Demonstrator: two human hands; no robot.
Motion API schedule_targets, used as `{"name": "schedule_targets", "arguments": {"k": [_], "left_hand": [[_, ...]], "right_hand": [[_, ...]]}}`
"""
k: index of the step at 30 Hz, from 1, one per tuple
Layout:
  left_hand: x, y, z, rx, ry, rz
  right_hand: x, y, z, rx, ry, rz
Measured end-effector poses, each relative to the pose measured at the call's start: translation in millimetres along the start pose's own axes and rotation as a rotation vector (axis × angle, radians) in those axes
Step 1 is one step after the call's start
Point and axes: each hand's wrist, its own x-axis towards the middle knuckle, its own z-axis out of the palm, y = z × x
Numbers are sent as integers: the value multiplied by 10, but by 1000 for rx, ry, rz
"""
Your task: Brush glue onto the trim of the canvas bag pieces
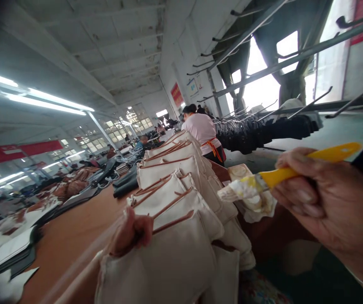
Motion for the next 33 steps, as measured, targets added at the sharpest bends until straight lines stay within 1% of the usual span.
{"name": "schedule_targets", "arguments": {"k": [1, 3, 4, 6, 8, 11, 14, 16, 18, 21, 24, 26, 29, 31, 33], "left_hand": [[-28, -165, 61, 94, 5, -28], [-59, -424, 166, 276, 10, -20], [-60, -518, 210, 348, 23, -4], [-40, -642, 291, 458, 73, 24], [0, -686, 370, 584, 136, 43], [79, -648, 486, 788, 243, 72], [174, -577, 589, 870, 310, 53], [238, -555, 646, 847, 312, 7], [290, -556, 692, 803, 310, -16], [323, -570, 736, 741, 277, 1], [295, -558, 744, 644, 213, 26], [253, -540, 734, 462, 141, 37], [180, -529, 718, 87, 23, 50], [135, -535, 719, -89, -2, 67], [89, -537, 729, -188, -4, 84]], "right_hand": [[4, 88, 37, 75, -36, 58], [-2, 278, 108, 229, -126, 168], [-12, 373, 143, 275, -161, 202], [-48, 551, 209, 290, -201, 219], [-91, 708, 274, 265, -220, 217], [-148, 907, 369, 217, -258, 226], [-181, 1088, 469, 159, -326, 229], [-194, 1198, 532, 121, -376, 232], [-201, 1291, 577, 93, -399, 239], [-192, 1374, 595, 52, -400, 211], [-167, 1381, 571, -4, -391, 160], [-159, 1349, 560, -25, -385, 140], [-188, 1280, 591, -26, -408, 133], [-235, 1248, 650, -31, -459, 136], [-287, 1242, 727, -68, -520, 116]]}}
